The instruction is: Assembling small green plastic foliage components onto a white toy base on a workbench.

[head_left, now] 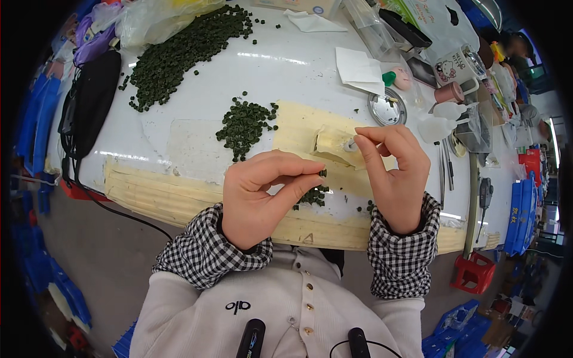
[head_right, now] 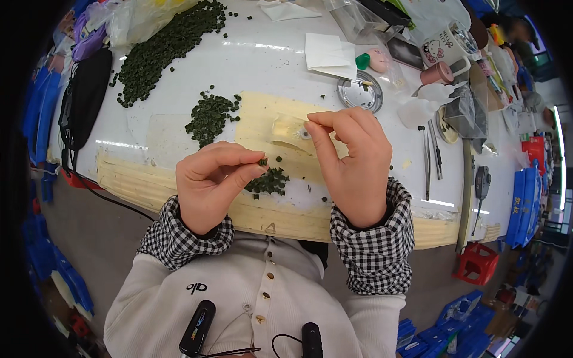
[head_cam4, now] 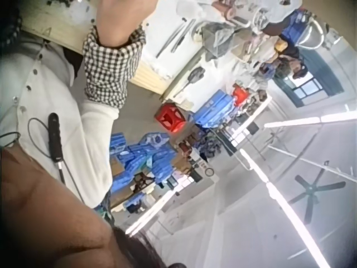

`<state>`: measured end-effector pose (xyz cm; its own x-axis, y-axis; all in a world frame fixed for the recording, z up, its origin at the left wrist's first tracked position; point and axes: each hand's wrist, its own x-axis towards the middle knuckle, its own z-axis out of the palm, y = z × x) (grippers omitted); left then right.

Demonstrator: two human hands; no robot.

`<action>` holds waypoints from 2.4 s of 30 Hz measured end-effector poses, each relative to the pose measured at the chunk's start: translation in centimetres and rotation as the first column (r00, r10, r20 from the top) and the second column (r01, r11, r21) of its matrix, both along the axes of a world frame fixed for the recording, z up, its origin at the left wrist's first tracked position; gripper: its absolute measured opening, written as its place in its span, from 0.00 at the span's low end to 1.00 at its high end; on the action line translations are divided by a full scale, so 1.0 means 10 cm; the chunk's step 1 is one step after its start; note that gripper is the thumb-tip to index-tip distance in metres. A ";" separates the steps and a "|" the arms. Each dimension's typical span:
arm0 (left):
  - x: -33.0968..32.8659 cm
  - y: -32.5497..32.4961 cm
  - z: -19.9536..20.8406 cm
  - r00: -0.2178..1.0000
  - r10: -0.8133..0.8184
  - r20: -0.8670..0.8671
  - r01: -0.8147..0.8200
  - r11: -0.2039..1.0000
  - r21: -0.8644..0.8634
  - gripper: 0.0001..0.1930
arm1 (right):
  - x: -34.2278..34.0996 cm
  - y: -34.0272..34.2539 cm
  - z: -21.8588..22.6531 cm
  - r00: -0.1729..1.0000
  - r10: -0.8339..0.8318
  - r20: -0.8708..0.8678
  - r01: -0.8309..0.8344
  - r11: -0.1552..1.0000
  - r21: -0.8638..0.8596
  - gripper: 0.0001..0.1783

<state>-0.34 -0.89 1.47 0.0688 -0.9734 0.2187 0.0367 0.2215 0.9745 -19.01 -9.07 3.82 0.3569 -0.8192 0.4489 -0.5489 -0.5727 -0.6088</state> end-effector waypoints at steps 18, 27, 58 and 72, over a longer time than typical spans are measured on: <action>0.01 -0.01 -0.02 0.989 0.001 0.147 0.009 0.998 -0.069 0.10 | 0.11 0.27 0.08 0.879 0.242 0.410 -0.325 0.935 0.144 0.04; -0.02 -0.03 -0.05 0.993 0.025 0.111 -0.015 0.995 -0.096 0.10 | 0.09 0.23 0.05 0.892 0.304 0.334 -0.345 0.936 0.071 0.05; 0.01 0.01 -0.05 0.999 0.026 0.029 -0.025 0.999 -0.031 0.10 | 0.05 0.54 0.00 0.951 0.243 0.191 -0.282 0.936 0.211 0.20; -0.01 -0.01 -0.06 0.996 -0.037 0.080 0.040 0.999 -0.034 0.10 | -0.09 0.50 -0.03 0.957 0.251 0.146 -0.276 0.942 0.190 0.20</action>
